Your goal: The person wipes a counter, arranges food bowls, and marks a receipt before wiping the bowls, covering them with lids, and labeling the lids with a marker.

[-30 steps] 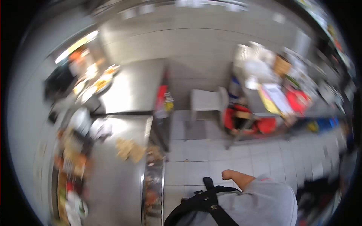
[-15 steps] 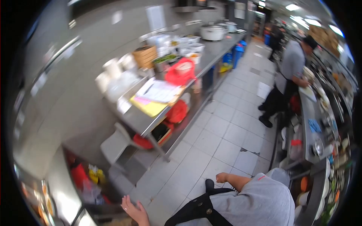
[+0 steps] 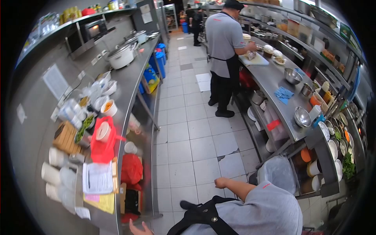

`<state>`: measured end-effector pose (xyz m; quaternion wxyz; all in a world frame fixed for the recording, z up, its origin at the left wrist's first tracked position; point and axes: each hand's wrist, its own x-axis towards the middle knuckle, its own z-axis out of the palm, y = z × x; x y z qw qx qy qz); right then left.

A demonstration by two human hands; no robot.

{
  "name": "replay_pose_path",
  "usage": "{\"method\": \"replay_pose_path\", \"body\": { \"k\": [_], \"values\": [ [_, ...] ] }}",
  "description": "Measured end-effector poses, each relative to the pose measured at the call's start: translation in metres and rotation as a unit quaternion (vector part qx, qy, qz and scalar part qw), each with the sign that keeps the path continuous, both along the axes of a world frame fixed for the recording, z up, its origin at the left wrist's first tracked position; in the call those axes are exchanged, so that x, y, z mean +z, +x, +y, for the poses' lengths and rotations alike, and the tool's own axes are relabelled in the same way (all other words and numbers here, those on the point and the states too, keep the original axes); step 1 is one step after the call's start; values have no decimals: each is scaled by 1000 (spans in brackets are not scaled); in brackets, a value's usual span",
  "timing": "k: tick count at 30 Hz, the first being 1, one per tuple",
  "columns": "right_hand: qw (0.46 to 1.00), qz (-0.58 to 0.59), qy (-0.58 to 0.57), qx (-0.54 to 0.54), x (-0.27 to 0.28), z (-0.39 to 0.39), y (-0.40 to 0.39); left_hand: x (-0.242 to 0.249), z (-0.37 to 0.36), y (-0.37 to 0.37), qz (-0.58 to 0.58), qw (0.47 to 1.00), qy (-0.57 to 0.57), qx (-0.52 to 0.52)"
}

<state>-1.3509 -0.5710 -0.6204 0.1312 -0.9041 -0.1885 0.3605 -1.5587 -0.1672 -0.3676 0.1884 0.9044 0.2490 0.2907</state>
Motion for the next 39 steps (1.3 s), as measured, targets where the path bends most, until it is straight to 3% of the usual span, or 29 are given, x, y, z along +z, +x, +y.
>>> {"method": "replay_pose_path", "body": {
  "k": [4,7,9,11,13,15,17,19,20,23,24,27,31,35,38,39],
  "values": [
    [997,68,-33,22,-35,25,27,-8,47,85,44,998,-52,8],
    [995,84,-57,-20,-64,23,62,-27,101,158,-45,995,-73,-43],
    [985,105,-135,18,-51,21,108,-12,124,208,-62,996,-60,-37],
    [984,99,-135,-58,-31,26,168,1,150,265,-93,991,-83,-48],
    [983,-55,-123,-125,-24,35,226,20,162,316,-92,991,-65,-80],
    [922,-170,34,-347,-5,54,263,38,164,368,-81,988,-75,-108],
    [887,-190,121,-402,17,85,292,48,171,413,-86,982,-60,-158],
    [892,-28,152,-425,26,114,321,61,175,456,-77,980,-28,-179],
    [890,54,166,-421,26,129,343,70,173,476,-87,980,-2,-181],
    [919,28,233,-318,22,176,420,67,190,530,-131,977,22,-169],
    [907,34,262,-328,29,194,454,67,193,545,-135,978,15,-155],
    [922,-45,316,-219,96,264,564,81,206,583,-128,987,8,-98],
    [882,-56,453,-114,172,375,693,90,222,619,-157,987,28,25],
    [863,27,504,7,224,495,746,80,227,619,-171,975,2,141],
    [888,95,449,19,251,562,743,80,226,594,-135,969,10,208],
    [898,37,438,38,239,581,743,80,226,582,-132,962,12,237]
  ]
}}
